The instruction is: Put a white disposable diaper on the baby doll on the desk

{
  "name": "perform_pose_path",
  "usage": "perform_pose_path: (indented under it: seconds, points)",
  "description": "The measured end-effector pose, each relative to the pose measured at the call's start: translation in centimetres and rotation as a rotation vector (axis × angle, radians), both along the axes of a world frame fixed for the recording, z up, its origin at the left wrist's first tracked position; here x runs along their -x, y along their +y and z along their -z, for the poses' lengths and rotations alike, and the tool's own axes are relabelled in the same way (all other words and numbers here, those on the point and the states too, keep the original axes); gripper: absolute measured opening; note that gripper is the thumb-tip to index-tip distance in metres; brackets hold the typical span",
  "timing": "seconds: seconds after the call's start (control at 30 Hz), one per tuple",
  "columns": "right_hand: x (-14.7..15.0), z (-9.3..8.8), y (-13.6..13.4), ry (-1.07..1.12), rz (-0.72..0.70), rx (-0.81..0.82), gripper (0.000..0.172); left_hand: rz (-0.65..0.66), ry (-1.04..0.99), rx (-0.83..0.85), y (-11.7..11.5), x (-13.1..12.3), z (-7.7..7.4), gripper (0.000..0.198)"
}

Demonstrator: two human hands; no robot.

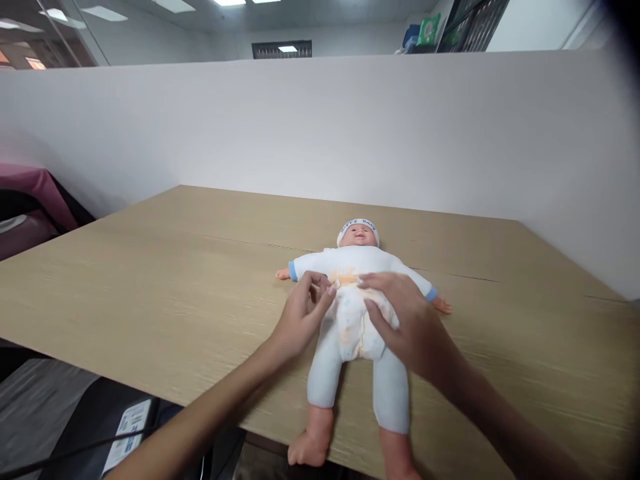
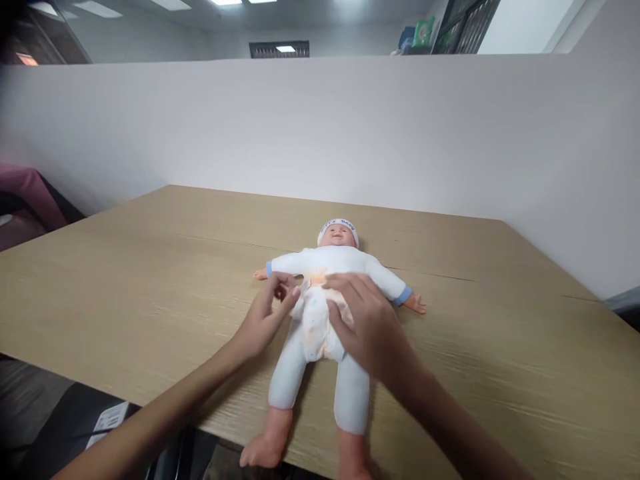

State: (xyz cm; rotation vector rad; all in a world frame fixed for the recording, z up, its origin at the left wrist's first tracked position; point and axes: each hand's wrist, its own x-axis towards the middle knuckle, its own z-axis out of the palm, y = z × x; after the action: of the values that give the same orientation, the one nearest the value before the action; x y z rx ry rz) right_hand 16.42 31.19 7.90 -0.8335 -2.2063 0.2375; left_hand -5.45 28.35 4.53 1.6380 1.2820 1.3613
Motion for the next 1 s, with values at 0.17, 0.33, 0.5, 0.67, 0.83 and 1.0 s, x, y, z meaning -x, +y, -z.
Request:
perform_pose_path:
  seconds: [0.17,0.33,0.5,0.67,0.83,1.0]
  points:
    - [-1.0,1.7,-9.9,-0.066,-0.097,0.335,0.023,0.107,0.392,0.111,-9.7,-1.2,-1.6,0.017]
    - [-3.9,5.3,-10.7,-0.086,0.132,0.414,0.020,0.015,0.684,0.156,-9.7,-1.8,1.3,0.030]
    - [-4.5,5.7,-8.3,-0.070,0.296,0.399,0.028,-0.195,0.933,0.048,-6.9,-2.4,2.1,0.040]
    - [-1.5,6.0,-7.6,-0.158,0.380,0.281,0.017,-0.213,0.849,0.004,-6.1,-3.2,2.2,0.028]
    - [-0.1,6.6,-6.6,-0.084,0.397,0.228,0.010,-0.090,0.662,-0.014,-5.1,-2.6,2.0,0.026]
    - [-0.2,6.2,-5.3,-0.056,0.339,0.281,0.015,-0.004,0.494,-0.010,-4.1,-2.2,1.7,0.017]
